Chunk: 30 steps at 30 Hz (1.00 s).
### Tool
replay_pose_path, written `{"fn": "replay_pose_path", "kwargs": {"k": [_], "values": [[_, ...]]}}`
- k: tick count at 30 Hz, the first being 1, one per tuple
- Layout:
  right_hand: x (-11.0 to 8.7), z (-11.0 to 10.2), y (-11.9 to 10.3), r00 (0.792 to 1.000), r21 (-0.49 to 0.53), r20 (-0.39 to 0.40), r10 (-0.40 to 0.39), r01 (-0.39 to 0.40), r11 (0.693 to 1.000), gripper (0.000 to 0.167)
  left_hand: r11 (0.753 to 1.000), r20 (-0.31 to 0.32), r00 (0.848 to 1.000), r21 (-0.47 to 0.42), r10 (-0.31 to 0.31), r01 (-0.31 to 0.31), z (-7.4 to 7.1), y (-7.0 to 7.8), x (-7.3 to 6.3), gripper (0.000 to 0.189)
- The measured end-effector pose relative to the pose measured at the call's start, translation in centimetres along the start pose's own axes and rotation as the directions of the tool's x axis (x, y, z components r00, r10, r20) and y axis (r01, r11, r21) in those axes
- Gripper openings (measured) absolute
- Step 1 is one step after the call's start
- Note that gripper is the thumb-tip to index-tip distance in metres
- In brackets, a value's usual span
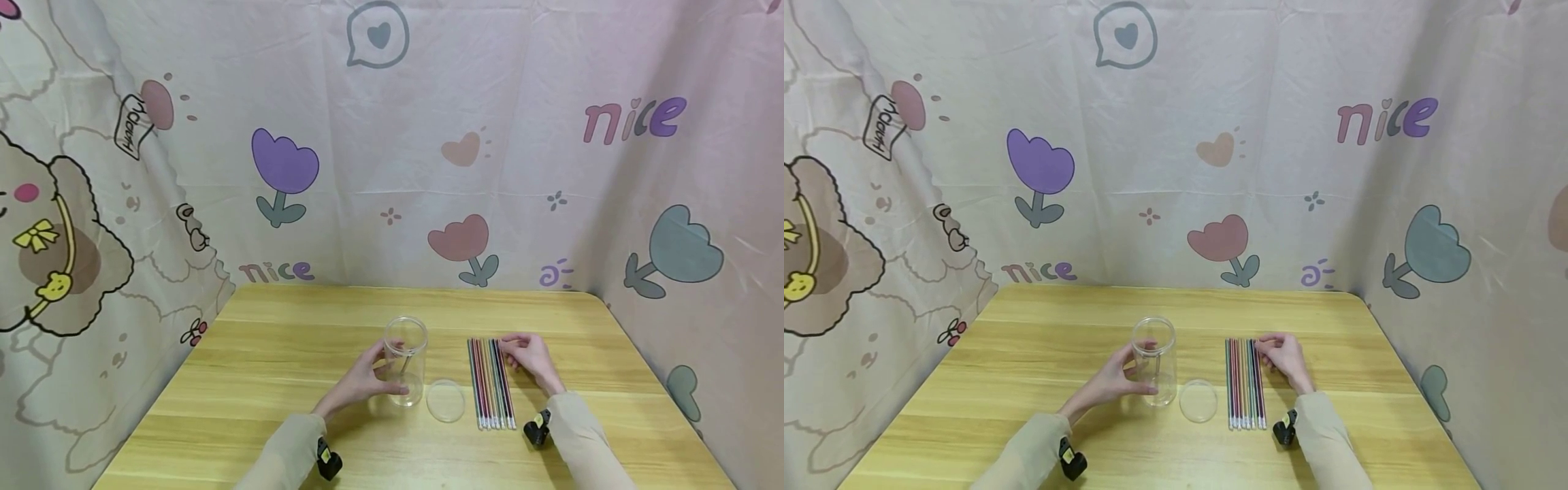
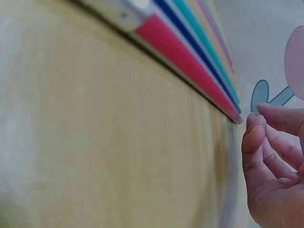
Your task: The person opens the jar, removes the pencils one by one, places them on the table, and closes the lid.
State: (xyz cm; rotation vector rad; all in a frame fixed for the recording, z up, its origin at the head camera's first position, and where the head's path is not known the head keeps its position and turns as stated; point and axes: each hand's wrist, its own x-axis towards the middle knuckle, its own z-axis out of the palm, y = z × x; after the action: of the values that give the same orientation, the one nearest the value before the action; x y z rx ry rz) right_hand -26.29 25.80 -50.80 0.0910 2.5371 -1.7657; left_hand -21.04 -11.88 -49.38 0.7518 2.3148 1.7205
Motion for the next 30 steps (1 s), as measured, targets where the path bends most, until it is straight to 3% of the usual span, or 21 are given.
{"fn": "replay_pose_path", "kwargs": {"k": [7, 12, 22, 30], "values": [[-0.3, -0.3, -0.9, 0.999, 0.031, 0.028, -0.027, 0.026, 0.999, 0.042, 1.000, 0.010, 1.000, 0.004, -0.001, 0.001, 0.0, 0.1, 0.0, 0.082], [-0.6, -0.3, -2.0, 0.995, 0.051, 0.039, -0.097, 0.095, 0.994, 0.043, 1.000, 0.014, 1.000, 0.001, -0.003, 0.003, 0.0, 0.1, 0.0, 0.082], [-1.0, 0.2, -4.5, 0.952, 0.057, 0.066, -0.300, 0.297, 0.953, 0.037, 1.000, 0.019, 1.000, -0.017, 0.007, -0.007, -0.1, 0.3, -0.1, 0.082], [-1.7, 0.7, -7.0, 0.933, 0.043, 0.112, -0.343, 0.341, 0.939, 0.032, 1.000, 0.019, 1.000, -0.021, 0.009, -0.008, -0.1, 0.2, 0.0, 0.081]]}}
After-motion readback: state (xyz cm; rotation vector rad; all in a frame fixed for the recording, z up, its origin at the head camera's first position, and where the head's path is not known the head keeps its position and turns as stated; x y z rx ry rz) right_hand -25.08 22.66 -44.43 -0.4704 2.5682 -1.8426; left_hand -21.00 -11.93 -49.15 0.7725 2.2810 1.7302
